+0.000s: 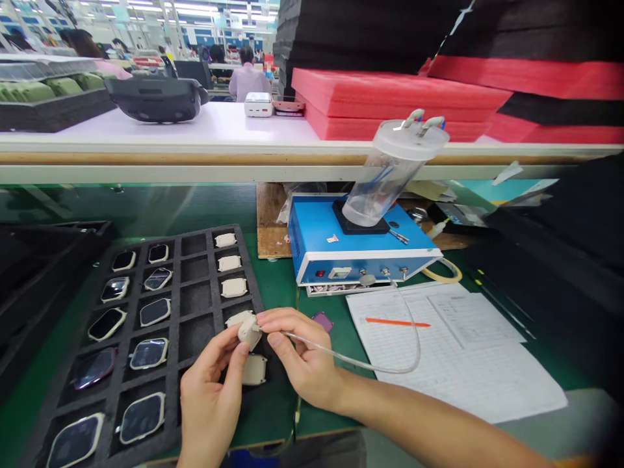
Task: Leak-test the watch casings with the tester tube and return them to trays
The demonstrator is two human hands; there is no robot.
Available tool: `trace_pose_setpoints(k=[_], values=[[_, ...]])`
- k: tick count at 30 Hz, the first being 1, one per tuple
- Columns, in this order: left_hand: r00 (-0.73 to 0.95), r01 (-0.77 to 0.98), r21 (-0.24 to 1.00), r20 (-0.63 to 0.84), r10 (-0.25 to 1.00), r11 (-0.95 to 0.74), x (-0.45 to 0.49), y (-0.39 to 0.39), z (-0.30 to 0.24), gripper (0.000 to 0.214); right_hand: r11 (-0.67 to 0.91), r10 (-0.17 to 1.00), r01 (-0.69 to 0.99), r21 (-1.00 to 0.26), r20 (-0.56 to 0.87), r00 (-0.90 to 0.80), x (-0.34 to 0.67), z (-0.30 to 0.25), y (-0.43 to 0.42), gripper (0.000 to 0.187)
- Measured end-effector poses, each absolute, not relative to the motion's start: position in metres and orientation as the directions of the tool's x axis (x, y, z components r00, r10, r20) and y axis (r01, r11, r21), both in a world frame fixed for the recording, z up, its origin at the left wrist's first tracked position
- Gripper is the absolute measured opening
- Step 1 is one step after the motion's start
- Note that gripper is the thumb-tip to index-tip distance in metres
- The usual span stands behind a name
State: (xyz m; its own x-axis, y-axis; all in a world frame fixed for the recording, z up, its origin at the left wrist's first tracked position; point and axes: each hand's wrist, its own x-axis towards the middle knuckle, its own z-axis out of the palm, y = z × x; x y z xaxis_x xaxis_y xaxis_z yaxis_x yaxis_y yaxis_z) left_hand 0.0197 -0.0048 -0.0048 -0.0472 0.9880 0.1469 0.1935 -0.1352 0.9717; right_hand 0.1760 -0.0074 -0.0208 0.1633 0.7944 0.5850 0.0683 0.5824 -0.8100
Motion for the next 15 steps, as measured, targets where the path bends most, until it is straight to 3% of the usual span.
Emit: trace_pose_setpoints(k=[15], values=[[-0.034,0.195,0.969,0.159,0.987,-0.15,0.0207,-0.0045,-0.0014,0.032,0.58,0.795,0.079,-0.811,0.584,0.164,0.1765,-0.0196,-0.0076,0.017]])
